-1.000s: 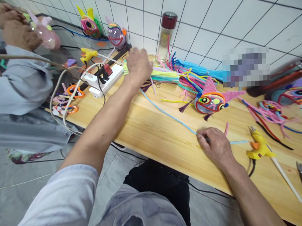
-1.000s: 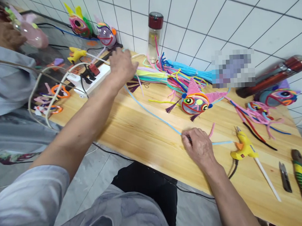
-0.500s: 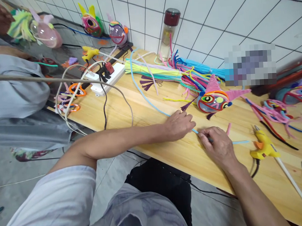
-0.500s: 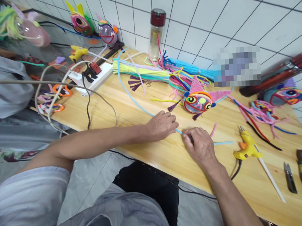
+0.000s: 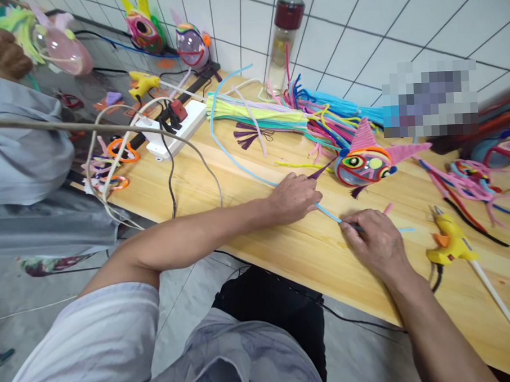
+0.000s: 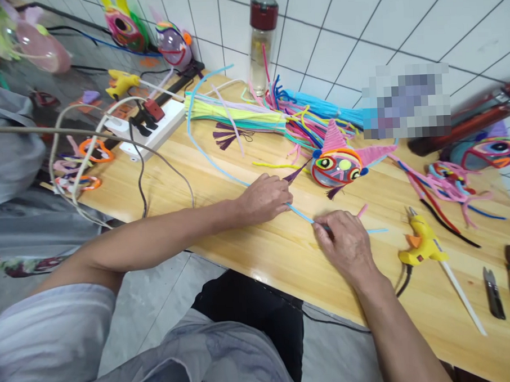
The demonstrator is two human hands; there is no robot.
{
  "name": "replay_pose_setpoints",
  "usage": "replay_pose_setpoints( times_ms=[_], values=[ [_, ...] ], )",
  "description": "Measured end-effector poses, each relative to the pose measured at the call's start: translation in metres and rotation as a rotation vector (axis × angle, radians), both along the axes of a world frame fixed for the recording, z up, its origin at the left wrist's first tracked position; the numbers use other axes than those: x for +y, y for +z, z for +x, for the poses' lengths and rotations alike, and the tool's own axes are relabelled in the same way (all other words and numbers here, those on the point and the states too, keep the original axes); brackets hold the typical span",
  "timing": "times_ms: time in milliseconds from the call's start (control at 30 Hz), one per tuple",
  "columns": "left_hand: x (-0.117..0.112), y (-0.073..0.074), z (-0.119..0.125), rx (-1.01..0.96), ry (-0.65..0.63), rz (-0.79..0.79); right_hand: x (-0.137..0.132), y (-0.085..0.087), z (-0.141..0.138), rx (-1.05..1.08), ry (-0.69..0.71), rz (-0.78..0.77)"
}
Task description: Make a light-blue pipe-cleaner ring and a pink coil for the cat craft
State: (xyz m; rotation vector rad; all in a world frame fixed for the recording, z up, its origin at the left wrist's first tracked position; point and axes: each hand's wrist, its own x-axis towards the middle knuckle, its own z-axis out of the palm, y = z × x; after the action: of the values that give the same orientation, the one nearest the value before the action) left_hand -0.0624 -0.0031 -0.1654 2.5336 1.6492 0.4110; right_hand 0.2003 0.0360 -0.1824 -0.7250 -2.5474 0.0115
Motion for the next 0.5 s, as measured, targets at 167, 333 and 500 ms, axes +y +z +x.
replay_pose_setpoints(
  times_ms=[167, 333, 500],
  values=[
    [0.003, 0.006, -0.013, -0.12, 0.024, -0.183, -0.002, -0.001, 0.0, -0.015, -0.014, -0.032],
    [0.005, 0.007, -0.018, -0.125, -0.022, -0.193, -0.002, 0.0, -0.001, -0.017, -0.04, -0.065],
    [0.004, 0.012, -0.015, -0.048, -0.01, -0.192, -0.004, 0.002, -0.001, -0.022, -0.025, -0.073]
  ],
)
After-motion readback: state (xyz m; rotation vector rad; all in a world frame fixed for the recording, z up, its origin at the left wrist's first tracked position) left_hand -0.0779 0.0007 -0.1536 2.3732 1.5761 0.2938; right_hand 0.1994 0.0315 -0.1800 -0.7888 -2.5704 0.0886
